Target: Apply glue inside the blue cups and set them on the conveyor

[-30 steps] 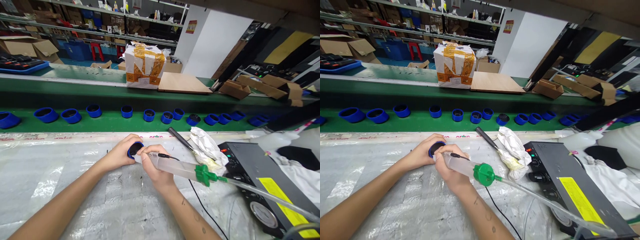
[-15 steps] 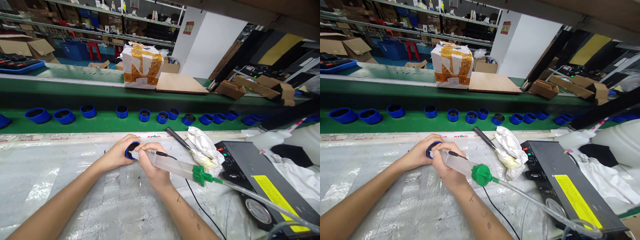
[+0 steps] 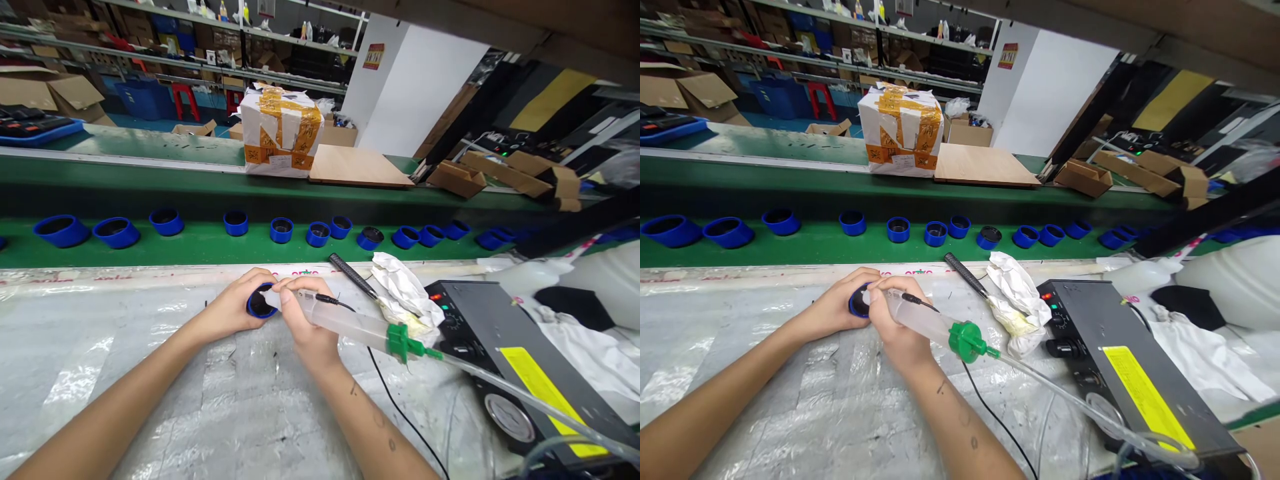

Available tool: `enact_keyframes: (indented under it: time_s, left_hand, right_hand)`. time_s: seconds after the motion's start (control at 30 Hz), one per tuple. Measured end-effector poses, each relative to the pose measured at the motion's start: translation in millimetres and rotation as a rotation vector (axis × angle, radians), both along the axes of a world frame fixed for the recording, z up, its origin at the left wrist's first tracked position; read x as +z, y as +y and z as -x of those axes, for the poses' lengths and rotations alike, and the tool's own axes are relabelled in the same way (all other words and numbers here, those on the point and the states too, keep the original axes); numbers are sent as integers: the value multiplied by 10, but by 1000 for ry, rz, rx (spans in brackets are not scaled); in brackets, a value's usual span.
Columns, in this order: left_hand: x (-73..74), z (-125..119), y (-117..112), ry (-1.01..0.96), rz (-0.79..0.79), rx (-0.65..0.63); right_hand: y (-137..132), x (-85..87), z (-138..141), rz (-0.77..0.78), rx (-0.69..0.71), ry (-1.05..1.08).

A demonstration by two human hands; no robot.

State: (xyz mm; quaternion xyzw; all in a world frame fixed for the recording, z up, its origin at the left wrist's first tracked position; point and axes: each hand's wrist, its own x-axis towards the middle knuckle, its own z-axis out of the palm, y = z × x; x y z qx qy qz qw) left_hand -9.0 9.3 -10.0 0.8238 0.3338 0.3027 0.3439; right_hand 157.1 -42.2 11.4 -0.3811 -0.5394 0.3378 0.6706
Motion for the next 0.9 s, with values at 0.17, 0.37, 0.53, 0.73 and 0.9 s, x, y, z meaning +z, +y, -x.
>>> enact_keyframes:
  time_s: [0.17, 0.37, 0.53, 0.73, 0.9]
  left_hand:
    - [-26, 4, 11, 12, -5, 11]
    - [-44, 7, 15, 27, -11, 14]
    - [-43, 3, 17, 44, -18, 21]
    - [-30, 10, 9, 52, -15, 29]
    - [-51, 10, 4, 47, -24, 46]
  right_hand:
    - [8, 4, -35, 3, -54, -55]
    - [22, 8, -73, 10, -85, -33]
    - [25, 28, -108, 61, -113, -30]
    - [24, 60, -141, 13, -144, -46]
    - [30, 52, -156, 40, -156, -72]
